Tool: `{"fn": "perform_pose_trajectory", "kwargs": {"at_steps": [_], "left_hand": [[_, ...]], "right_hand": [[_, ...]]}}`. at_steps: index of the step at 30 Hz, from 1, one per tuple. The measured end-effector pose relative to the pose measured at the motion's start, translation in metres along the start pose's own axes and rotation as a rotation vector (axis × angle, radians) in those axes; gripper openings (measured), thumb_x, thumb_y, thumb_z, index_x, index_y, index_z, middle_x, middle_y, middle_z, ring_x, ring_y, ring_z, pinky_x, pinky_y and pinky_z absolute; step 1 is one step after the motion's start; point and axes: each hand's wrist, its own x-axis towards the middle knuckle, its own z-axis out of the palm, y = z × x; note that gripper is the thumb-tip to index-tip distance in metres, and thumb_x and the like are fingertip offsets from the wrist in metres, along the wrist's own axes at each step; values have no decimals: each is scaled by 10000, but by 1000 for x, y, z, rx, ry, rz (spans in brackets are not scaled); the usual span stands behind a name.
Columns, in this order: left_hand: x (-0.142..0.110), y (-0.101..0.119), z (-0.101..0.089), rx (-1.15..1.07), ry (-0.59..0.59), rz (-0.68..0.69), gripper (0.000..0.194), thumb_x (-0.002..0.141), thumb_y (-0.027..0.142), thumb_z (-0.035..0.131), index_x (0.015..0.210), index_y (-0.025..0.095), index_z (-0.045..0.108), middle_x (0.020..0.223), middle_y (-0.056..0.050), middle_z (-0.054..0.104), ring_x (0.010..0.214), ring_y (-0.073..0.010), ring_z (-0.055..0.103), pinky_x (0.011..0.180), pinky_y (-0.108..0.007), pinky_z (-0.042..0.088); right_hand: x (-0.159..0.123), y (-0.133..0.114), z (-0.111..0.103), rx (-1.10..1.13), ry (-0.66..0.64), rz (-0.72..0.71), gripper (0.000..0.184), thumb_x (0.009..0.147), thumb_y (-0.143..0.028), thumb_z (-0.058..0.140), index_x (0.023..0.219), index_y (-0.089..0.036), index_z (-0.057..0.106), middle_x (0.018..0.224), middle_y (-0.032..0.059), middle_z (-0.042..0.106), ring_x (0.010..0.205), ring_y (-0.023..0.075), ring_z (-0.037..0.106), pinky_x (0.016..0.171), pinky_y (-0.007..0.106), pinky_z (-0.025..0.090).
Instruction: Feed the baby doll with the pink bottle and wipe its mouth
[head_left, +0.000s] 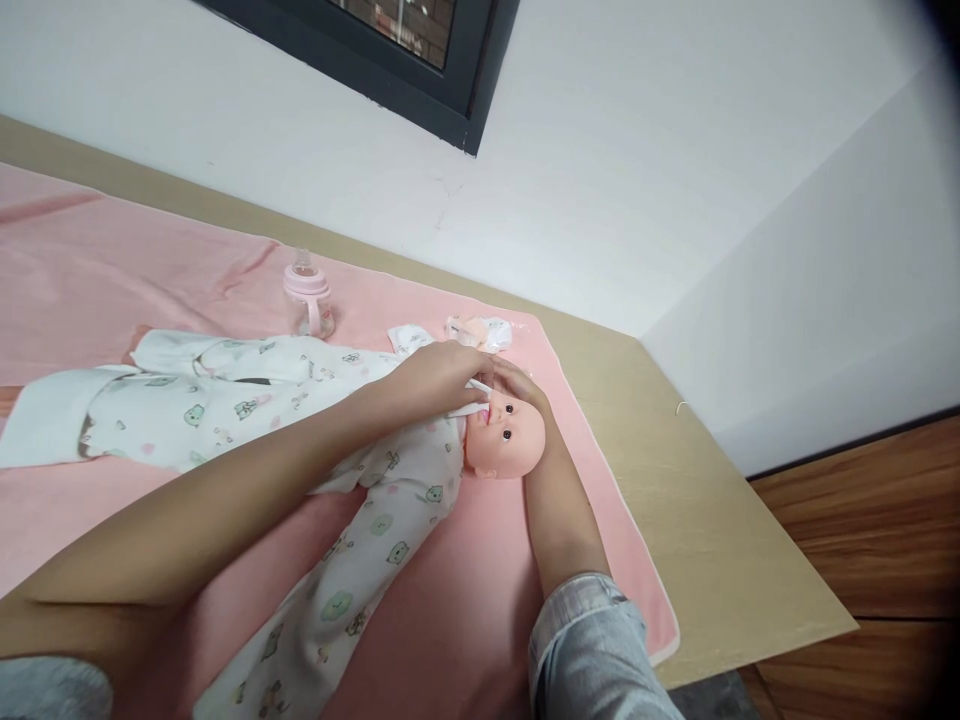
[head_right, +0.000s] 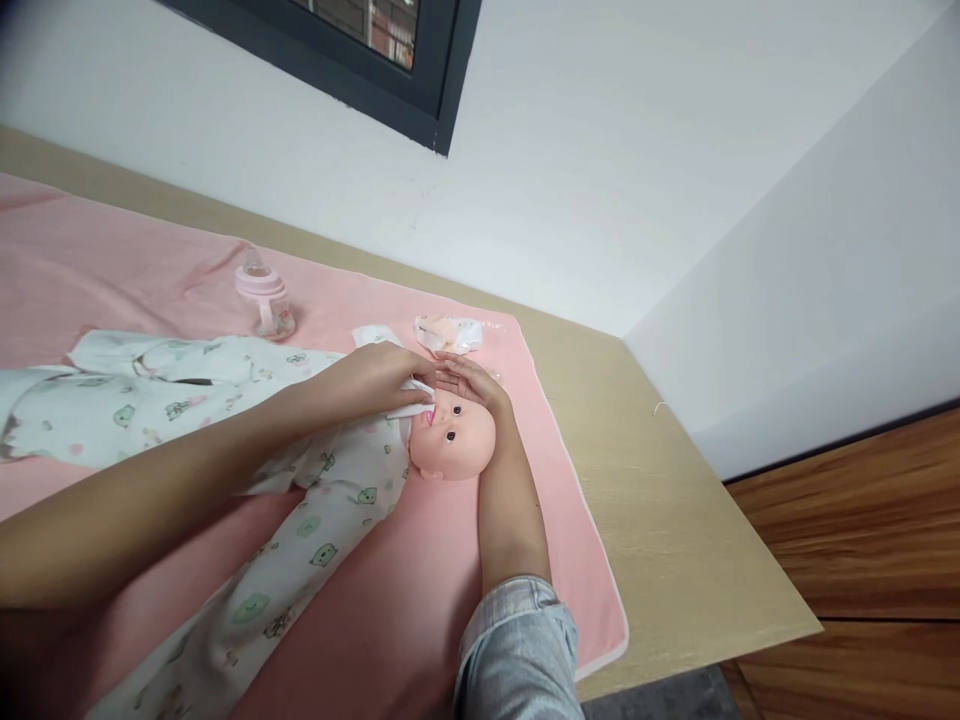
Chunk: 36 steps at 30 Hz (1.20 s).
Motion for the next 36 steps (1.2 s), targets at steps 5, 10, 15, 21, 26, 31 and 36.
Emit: {"fn": "perform_pose_trajectory", "kwargs": {"at_steps": [5, 10, 15, 21, 26, 31, 36], "left_hand": [[-1, -1, -3, -19, 7, -4, 138, 854, 222, 535, 852, 184, 668, 832, -26, 697, 751, -206, 608, 618, -297, 345], [-2, 0, -9, -94, 26, -11, 121, 895, 236, 535, 903, 176, 638, 894, -30, 705, 798, -209, 623, 663, -287, 367], [-2, -2, -17, -217, -25, 2, 177, 910, 300, 551, 969, 168, 652, 926, -22, 699, 817, -203, 623, 667, -276, 388], [-3, -1, -15, -276, -146, 58, 219, 882, 257, 565, 1010, 164, 716, 978, -15, 724, 811, -183, 638, 671, -266, 411], [-2, 3, -5, -268, -146, 54, 311, 885, 263, 565, 1141, 211, 734, 1142, -5, 736, 920, -191, 673, 733, -267, 438], [-1, 3, 0, -209, -150, 32, 348, 874, 281, 554, 1160, 220, 742, 1050, -15, 747, 825, -198, 663, 671, -283, 421], [-1, -1, 1, -238, -103, 38, 317, 872, 293, 568, 1128, 223, 740, 1111, -21, 742, 913, -215, 677, 719, -277, 435]], "right_hand": [[0, -1, 1, -14, 10, 4, 230, 825, -238, 681, 1053, -257, 697, 1044, 15, 738, 1012, 189, 686, 971, 343, 554], [-1, -5, 4, -6, 38, 37, 201, 833, -215, 665, 1030, -245, 688, 1055, 16, 731, 1017, 186, 683, 982, 343, 545], [-8, -9, 11, -19, 34, 23, 235, 820, -246, 700, 1053, -260, 682, 1040, 12, 734, 1013, 208, 676, 976, 367, 547], [-9, -9, 13, -23, 38, 13, 237, 823, -224, 683, 1058, -253, 661, 1008, 14, 741, 1002, 207, 689, 968, 369, 550], [-13, -14, 17, -38, 35, 36, 276, 816, -188, 655, 1081, -263, 651, 1072, 5, 749, 1077, 216, 677, 968, 362, 553], [-15, -16, 19, -44, 27, 30, 290, 802, -187, 670, 1080, -266, 655, 1092, 4, 746, 1055, 212, 680, 959, 350, 561], [-16, -16, 23, -56, 67, 15, 299, 803, -213, 685, 1097, -261, 660, 1039, 15, 751, 1065, 225, 678, 982, 383, 558]]}}
